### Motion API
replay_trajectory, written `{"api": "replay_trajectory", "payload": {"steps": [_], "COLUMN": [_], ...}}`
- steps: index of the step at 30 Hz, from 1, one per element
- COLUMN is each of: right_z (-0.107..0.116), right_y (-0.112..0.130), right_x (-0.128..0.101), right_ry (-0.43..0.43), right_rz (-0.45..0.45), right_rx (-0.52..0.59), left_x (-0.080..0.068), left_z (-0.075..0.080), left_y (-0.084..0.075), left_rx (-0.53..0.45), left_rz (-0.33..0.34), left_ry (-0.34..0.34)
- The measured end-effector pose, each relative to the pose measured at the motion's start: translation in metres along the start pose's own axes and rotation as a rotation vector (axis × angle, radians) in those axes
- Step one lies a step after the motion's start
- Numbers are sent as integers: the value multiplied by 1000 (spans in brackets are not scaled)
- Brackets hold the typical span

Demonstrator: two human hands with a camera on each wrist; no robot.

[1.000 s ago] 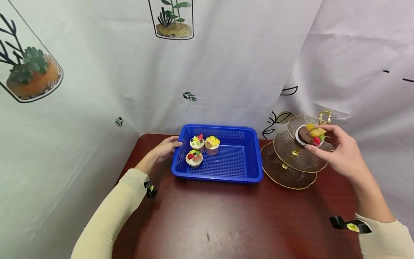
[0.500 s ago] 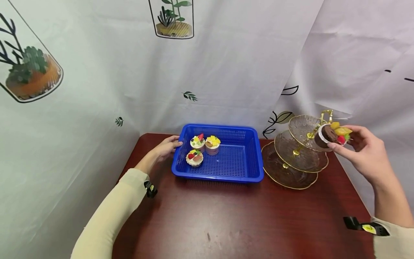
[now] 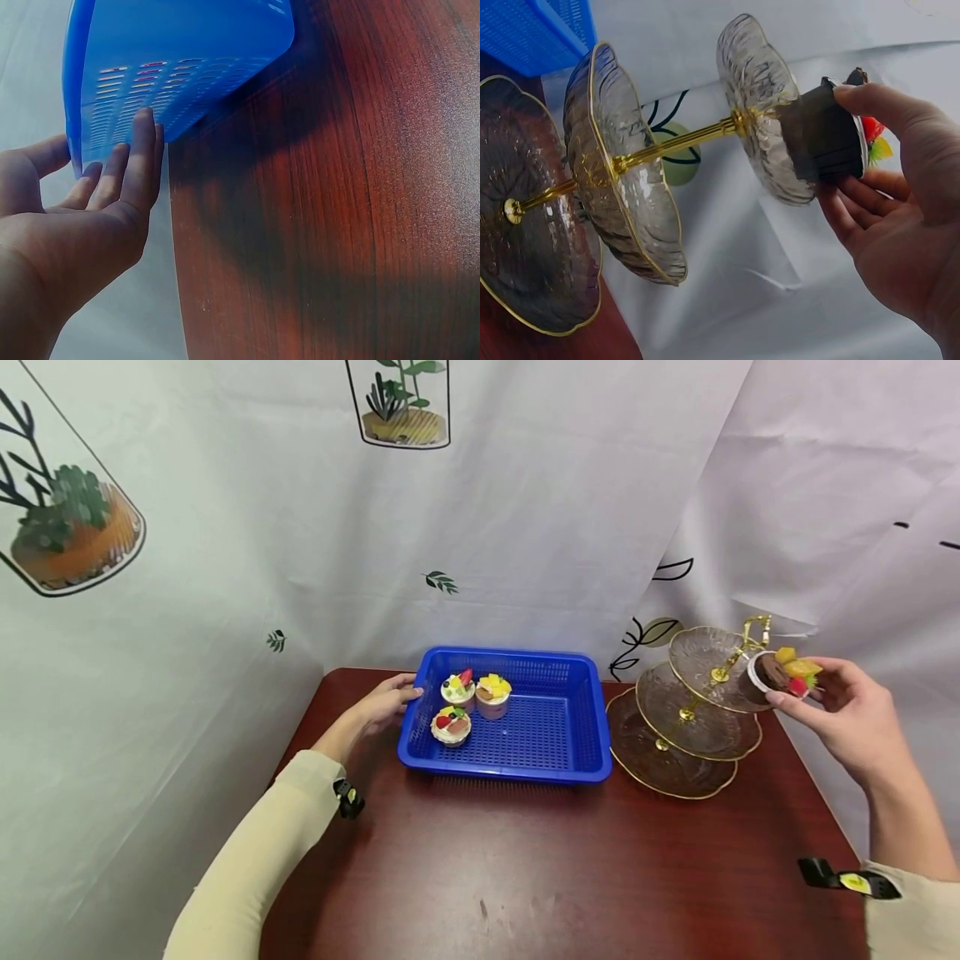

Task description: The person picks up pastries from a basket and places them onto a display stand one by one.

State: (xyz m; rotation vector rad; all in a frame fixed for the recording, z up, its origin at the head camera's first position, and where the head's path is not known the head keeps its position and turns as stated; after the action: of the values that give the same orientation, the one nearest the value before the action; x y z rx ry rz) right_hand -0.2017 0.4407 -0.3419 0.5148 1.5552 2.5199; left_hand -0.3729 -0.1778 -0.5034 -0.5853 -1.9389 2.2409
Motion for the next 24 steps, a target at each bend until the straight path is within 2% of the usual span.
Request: {"api": "replay_trajectory", "payload": {"steps": [8,15,24], "right_z": [0,-4,-6], "right_y": [-7,-6,-7], "right_x": [6,9,11], "right_ry": [-19,-22,-11], "right_rz": [-38,-37,-59], "right_rx": [-46,-90,-196], "left_x": [-2,0,0], "left_z": [-1,-1,0], "left_y": [-2,0,1], "left_rx": [15,-23,-12], "left_rz": [0,-3,-6], "left_ry": [6,19,24]}}
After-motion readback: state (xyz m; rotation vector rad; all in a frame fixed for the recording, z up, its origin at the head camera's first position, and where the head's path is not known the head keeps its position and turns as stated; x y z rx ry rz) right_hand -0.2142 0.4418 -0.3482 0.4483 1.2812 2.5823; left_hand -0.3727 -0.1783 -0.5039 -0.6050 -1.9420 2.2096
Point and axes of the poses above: each hand's wrist, its own x-axis towards the middle knuckle, its own z-axis out of the back of the hand, y = z × x, the point moved 6 cm from there along x, towards the middle knuckle, and after that the axes turned 9 degrees about -z, right-handed, at the moved point
